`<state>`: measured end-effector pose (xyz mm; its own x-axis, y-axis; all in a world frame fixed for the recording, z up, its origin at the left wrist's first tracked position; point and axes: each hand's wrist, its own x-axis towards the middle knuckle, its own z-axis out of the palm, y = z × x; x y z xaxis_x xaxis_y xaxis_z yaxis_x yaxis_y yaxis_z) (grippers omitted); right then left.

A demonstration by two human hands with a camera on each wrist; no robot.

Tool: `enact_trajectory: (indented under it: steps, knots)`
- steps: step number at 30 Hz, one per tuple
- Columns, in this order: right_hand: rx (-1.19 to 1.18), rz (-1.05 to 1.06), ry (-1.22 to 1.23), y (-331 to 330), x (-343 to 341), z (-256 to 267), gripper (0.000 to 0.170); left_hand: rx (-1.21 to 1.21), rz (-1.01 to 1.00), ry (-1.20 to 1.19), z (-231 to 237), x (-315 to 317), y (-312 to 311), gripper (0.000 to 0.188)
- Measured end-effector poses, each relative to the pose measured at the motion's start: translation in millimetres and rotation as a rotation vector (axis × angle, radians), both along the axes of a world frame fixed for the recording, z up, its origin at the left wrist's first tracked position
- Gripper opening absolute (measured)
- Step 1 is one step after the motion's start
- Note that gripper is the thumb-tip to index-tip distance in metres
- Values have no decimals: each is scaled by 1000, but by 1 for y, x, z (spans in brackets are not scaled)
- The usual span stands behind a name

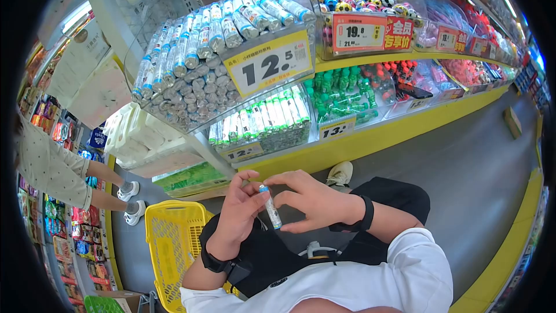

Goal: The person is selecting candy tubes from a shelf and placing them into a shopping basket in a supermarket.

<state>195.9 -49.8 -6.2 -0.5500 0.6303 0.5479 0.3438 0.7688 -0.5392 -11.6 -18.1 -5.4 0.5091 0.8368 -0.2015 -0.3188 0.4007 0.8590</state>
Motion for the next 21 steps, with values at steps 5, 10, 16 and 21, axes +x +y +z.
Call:
enact_trajectory:
  steps: [5, 10, 16, 21]
  knots:
    - [45, -20, -14, 6, -2, 1, 43, -37, 0, 19, -1, 1, 4, 43]
    - [112, -31, -48, 14, 3, 15, 49, -44, 18, -46, 9, 7, 5, 28]
    - [263, -27, -64, 27, 22, 75, 51, -10, -51, -3, 5, 1, 8, 24]
    - [442, -38, -143, 37, 26, 149, 48, 5, -60, -8, 12, 1, 3, 21]
